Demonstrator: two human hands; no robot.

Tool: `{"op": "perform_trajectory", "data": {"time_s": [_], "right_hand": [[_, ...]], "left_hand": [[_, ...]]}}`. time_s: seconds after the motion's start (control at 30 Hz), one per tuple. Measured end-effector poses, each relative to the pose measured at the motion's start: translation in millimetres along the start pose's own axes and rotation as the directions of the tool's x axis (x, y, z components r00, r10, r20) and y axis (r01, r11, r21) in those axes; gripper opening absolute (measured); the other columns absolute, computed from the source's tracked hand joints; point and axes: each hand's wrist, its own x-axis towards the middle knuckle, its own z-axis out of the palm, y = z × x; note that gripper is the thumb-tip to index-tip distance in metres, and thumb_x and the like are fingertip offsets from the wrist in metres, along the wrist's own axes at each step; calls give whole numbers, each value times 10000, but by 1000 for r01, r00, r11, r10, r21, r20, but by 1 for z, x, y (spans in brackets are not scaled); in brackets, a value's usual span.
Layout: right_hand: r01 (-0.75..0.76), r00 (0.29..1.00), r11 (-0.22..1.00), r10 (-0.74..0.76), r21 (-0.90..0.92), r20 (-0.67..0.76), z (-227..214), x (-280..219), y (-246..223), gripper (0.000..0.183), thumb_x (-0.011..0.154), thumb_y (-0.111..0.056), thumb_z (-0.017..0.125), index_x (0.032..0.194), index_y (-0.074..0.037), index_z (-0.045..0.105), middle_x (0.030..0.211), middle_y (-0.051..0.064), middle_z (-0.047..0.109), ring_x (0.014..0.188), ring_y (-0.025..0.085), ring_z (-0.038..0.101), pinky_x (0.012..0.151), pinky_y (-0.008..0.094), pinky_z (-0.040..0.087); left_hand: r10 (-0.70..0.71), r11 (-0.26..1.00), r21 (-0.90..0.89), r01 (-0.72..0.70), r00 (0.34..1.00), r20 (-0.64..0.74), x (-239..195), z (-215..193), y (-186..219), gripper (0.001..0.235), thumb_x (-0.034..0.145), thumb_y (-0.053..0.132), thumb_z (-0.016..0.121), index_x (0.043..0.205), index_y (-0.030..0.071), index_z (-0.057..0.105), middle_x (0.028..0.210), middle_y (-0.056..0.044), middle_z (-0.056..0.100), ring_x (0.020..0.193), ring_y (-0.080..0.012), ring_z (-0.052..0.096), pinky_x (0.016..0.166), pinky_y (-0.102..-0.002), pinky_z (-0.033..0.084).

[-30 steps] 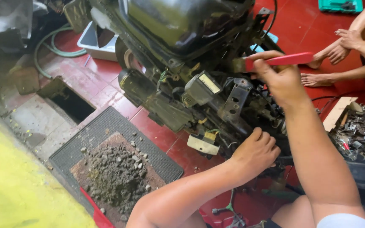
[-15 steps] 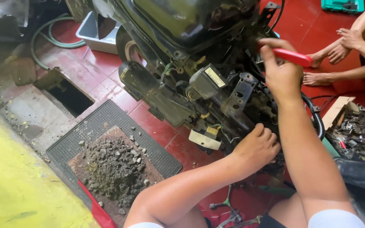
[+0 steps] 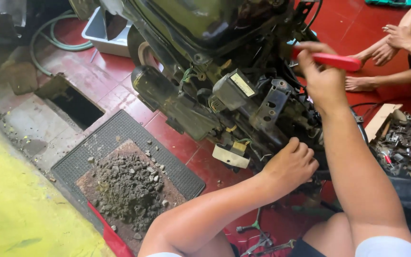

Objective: Adjusting engine fittings and wires on a motorcycle using a hand tool.

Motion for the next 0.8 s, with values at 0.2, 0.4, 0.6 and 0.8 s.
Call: {"op": "perform_trajectory", "data": {"time_s": [0.2,0.4,0.6,0.8], "right_hand": [[-155,980,953,114,260,166,-6,-3,-2,144,1134,-83,565,1267,-58,612,1031,55,650,820,123,629,736,214,519],[-196,978,962,178,189,107,-1,1,10,308,1084,-275,615,1288,-47,590,1265,94,624,1043,186,664,924,296,622],[-228,964,919,259,322,-57,-13,11,30,206,1079,-312,604,1246,-192,616,1228,-16,662,1121,94,665,970,245,569],[-251,957,936,202,245,209,-4,-11,30,212,969,-192,755,1143,-73,735,1061,121,722,1001,214,704,866,469,634]], "left_hand": [[1,1000,-31,-1,1000,-28,1,-1,-3,372,794,423,725,994,115,665,1015,-103,629,972,-265,545,1015,-397,387],[7,1000,-27,-7,1000,-6,2,-2,-1,370,815,437,715,996,119,658,1010,-95,649,959,-253,554,1001,-385,378],[36,999,-2,-36,999,-6,2,1,-6,420,824,477,696,1026,116,621,1036,-101,617,984,-262,545,1015,-400,383],[60,989,-123,-77,988,-141,6,24,-1,483,818,488,740,964,31,684,894,-154,570,884,-363,555,976,-534,433]]}}
